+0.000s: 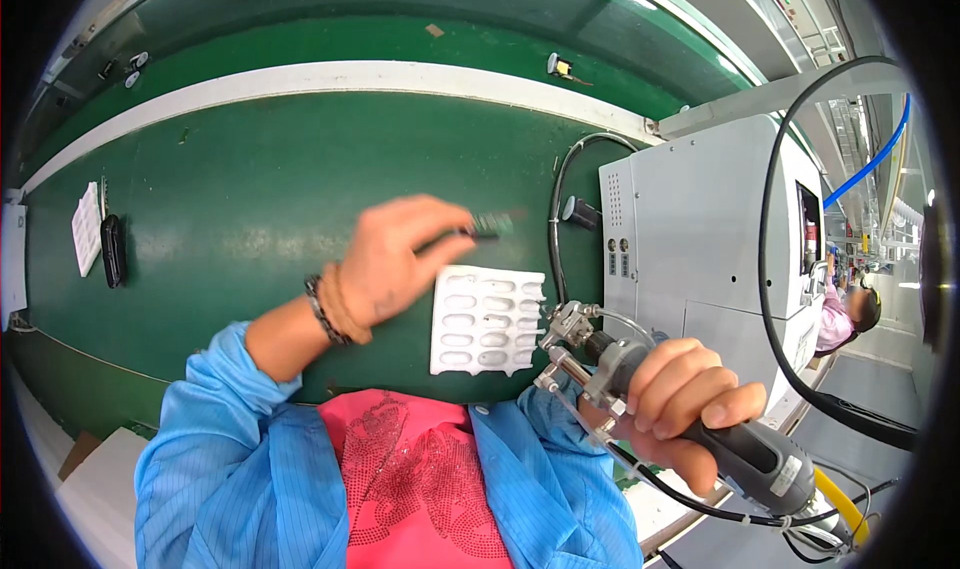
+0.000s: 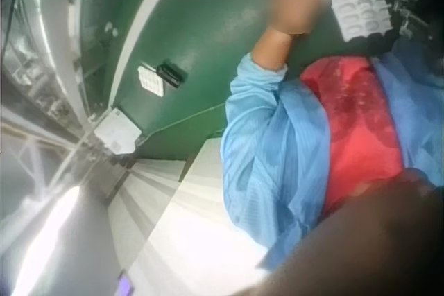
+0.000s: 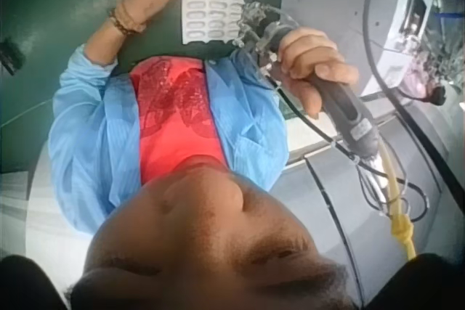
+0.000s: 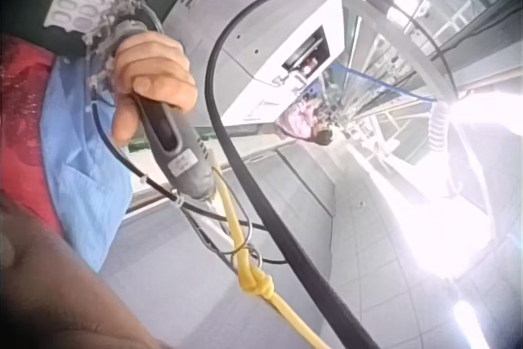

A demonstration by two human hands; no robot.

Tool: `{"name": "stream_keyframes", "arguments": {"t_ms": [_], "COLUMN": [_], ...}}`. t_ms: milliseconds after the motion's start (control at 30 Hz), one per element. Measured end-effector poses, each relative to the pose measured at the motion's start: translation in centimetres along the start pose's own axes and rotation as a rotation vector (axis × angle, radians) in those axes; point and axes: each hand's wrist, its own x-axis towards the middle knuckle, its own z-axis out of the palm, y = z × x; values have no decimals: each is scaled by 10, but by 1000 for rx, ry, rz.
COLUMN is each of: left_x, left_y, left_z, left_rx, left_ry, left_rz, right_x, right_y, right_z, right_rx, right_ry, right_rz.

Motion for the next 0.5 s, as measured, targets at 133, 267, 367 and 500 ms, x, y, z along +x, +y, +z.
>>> {"name": "stream_keyframes", "arguments": {"t_ms": [133, 267, 367, 500], "left_x": [63, 112, 153, 204], "left_y": [-53, -119, -116, -136], "left_z": [-40, -74, -22, 50], "left_rx": [204, 801, 553, 424], "left_ry": [170, 393, 224, -160], "left_rz": [-118, 136, 230, 317], "right_x": [0, -1, -2, 0], "right_y": [4, 14, 11, 12], "right_z": [-7, -7, -6, -7], "right_rx": [31, 95, 66, 99], "right_ry": [-17, -31, 1, -8], "right_rz": [26, 49, 56, 88]}}
